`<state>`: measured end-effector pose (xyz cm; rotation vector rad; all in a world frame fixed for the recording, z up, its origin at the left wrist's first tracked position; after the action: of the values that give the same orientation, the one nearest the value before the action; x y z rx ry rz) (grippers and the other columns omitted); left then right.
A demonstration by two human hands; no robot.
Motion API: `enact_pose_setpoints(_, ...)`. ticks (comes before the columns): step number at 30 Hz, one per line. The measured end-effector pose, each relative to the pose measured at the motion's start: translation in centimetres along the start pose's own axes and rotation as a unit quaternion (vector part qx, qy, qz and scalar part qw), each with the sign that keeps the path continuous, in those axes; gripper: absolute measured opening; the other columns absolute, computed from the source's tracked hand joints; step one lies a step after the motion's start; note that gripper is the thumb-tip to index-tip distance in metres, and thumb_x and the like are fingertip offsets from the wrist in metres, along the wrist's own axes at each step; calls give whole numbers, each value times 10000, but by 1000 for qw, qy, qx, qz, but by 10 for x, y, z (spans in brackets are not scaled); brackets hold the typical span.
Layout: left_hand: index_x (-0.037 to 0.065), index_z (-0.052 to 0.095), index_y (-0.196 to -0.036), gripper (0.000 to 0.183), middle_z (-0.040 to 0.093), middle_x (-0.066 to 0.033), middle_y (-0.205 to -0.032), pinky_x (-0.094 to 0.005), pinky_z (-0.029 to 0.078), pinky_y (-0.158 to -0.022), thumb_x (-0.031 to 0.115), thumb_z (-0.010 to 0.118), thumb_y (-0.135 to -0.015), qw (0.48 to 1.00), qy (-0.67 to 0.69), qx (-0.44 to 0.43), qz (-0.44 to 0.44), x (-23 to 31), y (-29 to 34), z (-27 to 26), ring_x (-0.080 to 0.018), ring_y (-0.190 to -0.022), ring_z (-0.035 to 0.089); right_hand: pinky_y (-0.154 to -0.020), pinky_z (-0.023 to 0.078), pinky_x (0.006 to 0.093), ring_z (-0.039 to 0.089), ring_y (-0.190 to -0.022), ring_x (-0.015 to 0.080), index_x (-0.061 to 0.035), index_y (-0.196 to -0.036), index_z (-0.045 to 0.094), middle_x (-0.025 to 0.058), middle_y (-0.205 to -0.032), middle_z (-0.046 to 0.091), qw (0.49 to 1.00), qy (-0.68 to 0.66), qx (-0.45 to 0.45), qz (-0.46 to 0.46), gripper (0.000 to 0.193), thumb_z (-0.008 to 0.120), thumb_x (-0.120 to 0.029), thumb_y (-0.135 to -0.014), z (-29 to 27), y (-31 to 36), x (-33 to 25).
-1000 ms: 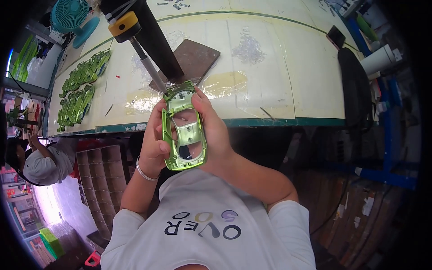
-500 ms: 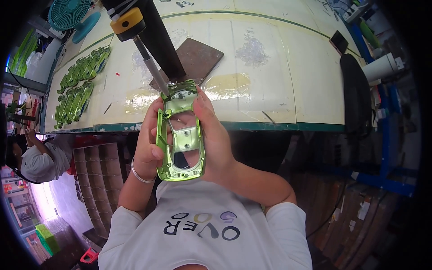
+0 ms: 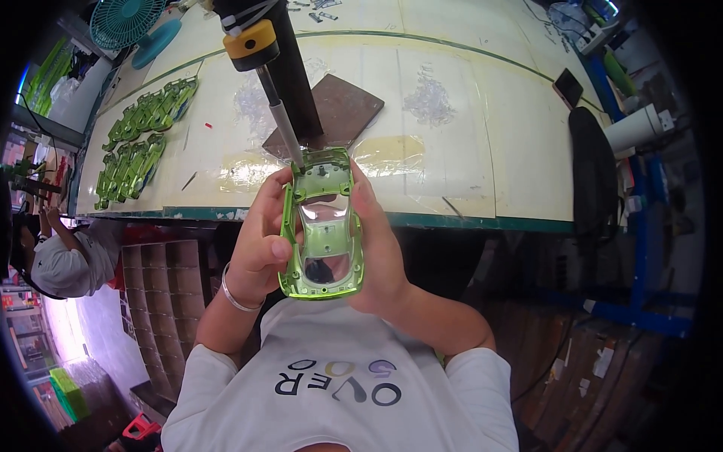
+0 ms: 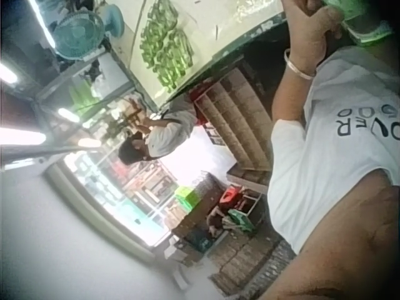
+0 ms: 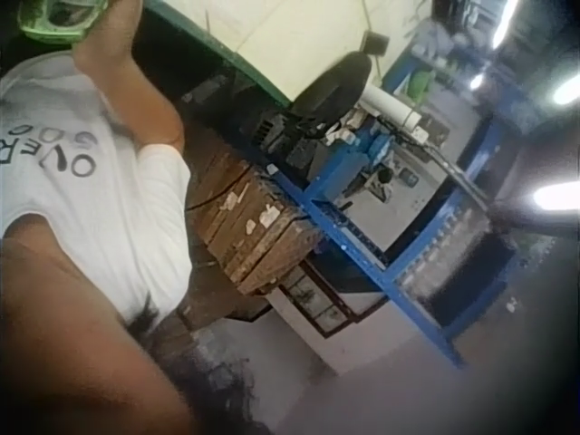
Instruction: The person assembles plastic parts into green toy car bodies at a manufacturing workbench, taking the parts from a storage bin and using an assembly machine.
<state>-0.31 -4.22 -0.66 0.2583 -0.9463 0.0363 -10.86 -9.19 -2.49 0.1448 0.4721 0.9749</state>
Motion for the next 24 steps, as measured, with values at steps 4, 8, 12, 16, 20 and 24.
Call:
enact_pose_setpoints(4, -14, 171, -1248, 1007, 418, -115, -1112, -225, 430, -724, 329, 773, -517, 999, 2, 0, 35, 0, -3, 1, -147, -862, 503, -532, 477, 354, 558, -616, 227, -106, -1147, 403, 124, -824, 544, 998, 51, -20, -8, 622, 258, -599, -796, -2, -4, 0)
enact_pose_setpoints(8, -9, 173, -1249, 999, 397, -121, -1145, -300, 377, -862, 314, 776, -520, 1000, -9, -7, 8, 1, -3, -1, -186, -984, 467, -451, 461, 341, 543, -575, 227, -140, -1186, 352, 131, -793, 531, 997, 62, -40, 3, 605, 277, -588, -788, 4, -6, -4)
enact_pose_setpoints(12, 0, 168, -1251, 1034, 392, -123, -1161, -331, 339, -914, 335, 790, -497, 999, -14, 0, 53, -7, -6, -6, -214, -1061, 425, -417, 456, 336, 538, -562, 242, -172, -1224, 298, 152, -793, 523, 992, 113, -42, -26, 584, 303, -558, -786, 0, -13, -5)
enact_pose_setpoints(16, 20, 104, -1265, 989, 340, -158, -1202, -330, 357, -865, 175, 767, -547, 994, -18, -37, 102, -17, -7, -15, -225, -1073, 394, -535, 482, 234, 557, -673, 127, -127, -1229, 285, 104, -875, 534, 991, 84, -98, -25, 462, 357, -375, -847, -2, -20, -5)
enact_pose_setpoints(20, 32, 55, -1286, 1065, 333, -158, -1212, -359, 296, -920, 220, 784, -533, 987, -67, -27, 145, -21, 2, -21, -233, -1097, 377, -320, 408, 307, 503, -588, 238, -64, -1108, 405, 172, -791, 506, 991, 90, -95, 26, 564, 330, -524, -791, -18, -32, -7)
enact_pose_setpoints(24, 45, -23, -1302, 1128, 323, -159, -1212, -374, 288, -926, 224, 783, -533, 981, -101, -48, 158, -20, 14, -20, -244, -1116, 352, -287, 363, 296, 471, -571, 234, 20, -1002, 441, 169, -769, 487, 974, -107, -137, 142, 573, 292, -501, -813, -6, -30, -11)
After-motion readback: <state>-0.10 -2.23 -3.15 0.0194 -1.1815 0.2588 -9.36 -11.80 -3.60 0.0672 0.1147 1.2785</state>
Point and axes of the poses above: each hand's wrist, its own y-axis away from the middle knuckle, its own z-axis out of the palm, x = y × z, the point moved 2 cm from there along -y, towards the middle knuckle
